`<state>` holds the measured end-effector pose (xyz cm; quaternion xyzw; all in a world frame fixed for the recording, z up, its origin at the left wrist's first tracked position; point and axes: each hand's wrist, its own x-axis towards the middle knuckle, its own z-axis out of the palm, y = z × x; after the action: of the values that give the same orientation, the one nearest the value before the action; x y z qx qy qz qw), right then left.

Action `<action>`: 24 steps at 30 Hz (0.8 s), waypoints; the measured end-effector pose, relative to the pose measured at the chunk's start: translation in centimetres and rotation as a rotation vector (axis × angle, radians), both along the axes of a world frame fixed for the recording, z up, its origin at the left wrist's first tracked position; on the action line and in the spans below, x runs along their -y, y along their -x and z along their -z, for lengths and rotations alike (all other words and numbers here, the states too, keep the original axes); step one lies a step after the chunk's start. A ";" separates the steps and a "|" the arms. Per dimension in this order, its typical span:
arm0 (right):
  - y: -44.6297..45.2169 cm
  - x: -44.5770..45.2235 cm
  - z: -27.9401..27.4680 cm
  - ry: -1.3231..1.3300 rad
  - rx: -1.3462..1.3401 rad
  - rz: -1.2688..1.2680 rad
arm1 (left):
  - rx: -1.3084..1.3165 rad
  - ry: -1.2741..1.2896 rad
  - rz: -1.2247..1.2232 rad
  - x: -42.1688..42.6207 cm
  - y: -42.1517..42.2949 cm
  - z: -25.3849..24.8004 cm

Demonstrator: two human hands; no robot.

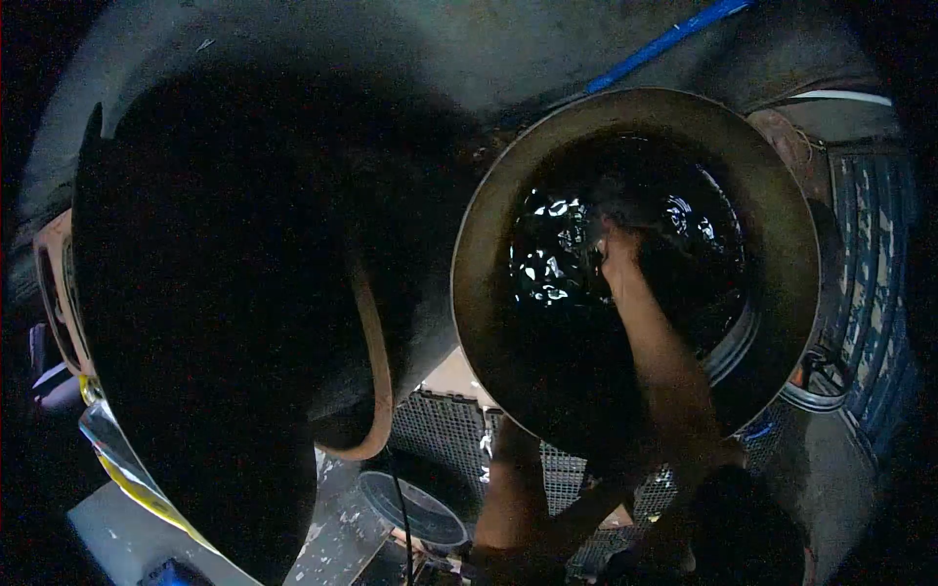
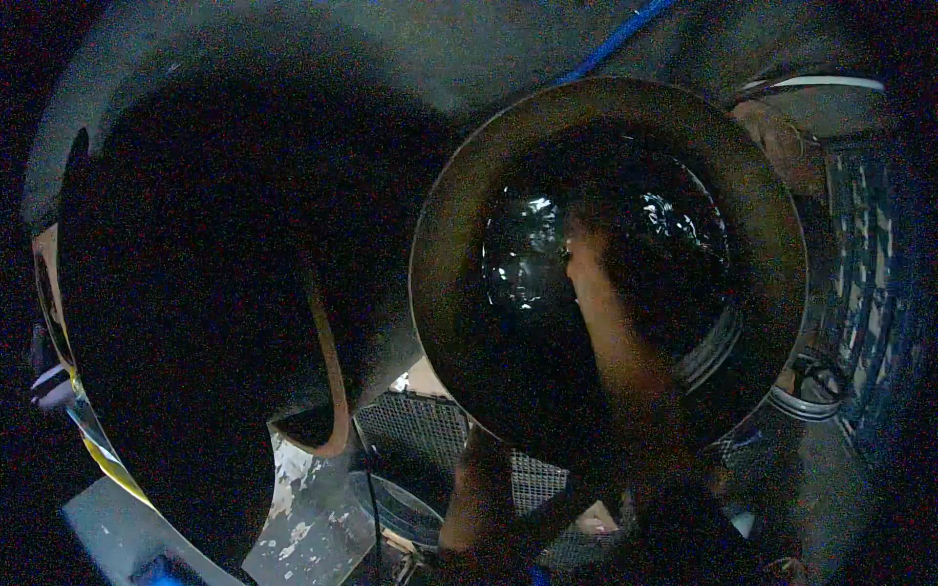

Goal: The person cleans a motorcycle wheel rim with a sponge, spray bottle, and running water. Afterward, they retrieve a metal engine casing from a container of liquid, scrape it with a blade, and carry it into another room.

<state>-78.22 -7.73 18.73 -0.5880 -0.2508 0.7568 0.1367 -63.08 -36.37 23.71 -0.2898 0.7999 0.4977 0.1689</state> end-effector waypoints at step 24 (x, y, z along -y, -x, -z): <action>-19.6 -4.9 -13.5 0.104 -0.337 -0.182 | 0.268 -0.508 0.515 -22.0 -7.3 -7.9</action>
<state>-58.60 -2.87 32.25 -0.4343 -0.2370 0.8656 0.0773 -55.75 -14.38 31.61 -0.0908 0.6685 0.5789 0.4579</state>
